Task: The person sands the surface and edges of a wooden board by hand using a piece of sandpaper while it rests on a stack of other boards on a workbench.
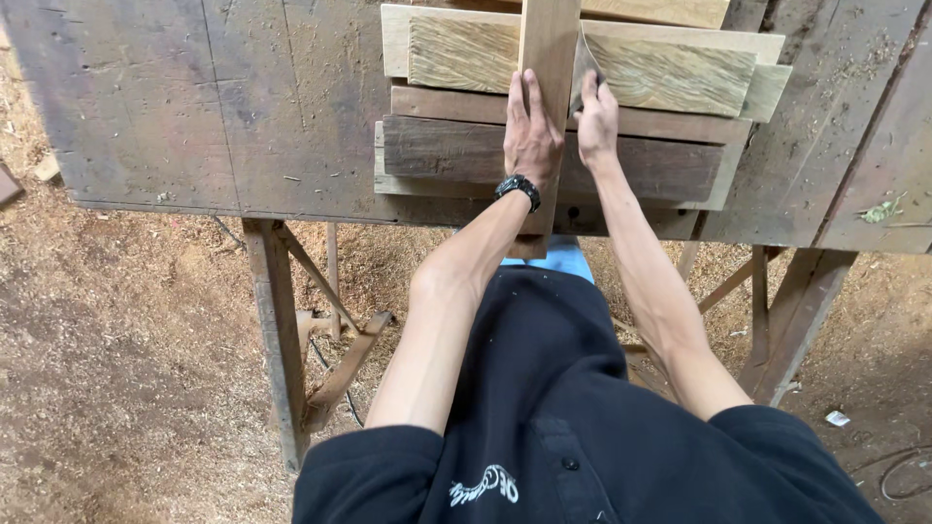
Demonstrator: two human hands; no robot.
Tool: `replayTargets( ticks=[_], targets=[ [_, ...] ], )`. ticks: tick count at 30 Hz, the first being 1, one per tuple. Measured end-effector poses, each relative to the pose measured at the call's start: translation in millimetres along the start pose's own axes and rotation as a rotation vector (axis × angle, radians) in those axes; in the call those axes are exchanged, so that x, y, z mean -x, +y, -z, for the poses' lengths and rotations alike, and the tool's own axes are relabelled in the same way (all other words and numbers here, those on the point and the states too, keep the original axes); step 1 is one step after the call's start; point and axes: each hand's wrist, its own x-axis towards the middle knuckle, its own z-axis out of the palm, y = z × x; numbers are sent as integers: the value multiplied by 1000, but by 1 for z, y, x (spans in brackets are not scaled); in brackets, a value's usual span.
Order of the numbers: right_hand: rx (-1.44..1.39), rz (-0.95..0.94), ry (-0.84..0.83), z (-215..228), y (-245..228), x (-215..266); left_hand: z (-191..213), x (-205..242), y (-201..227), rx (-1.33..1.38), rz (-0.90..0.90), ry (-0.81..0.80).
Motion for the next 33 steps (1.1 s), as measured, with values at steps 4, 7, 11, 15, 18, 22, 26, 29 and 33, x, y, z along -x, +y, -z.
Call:
replayTargets(
  ticks=[4,7,11,15,18,22,26,29,33],
  targets=[
    [106,-68,-39,23,9,60,-7,1,-9,84,-23,27],
    [123,-76,-11,17,0,57,-9,3,-15,65,-11,-51],
    [-42,158,-143,-20,-25,15,-17,2,-20,91,69,-96],
    [197,287,-116,-40,-37,28,-15,-1,-22,123,32,34],
    [267,288,-122,-26,-22,85,-8,-4,-15,208,102,32],
    [28,146,-45,-9,5,131,6,-3,-7,283,276,-65],
    [-220,106,20,-17,3,100,15,-7,-1,247,182,-9],
    [-256,151,15,-27,-11,63,13,-6,0,226,168,-12],
    [-252,154,-16,-30,-22,60,14,-5,0,159,128,11]
  ],
)
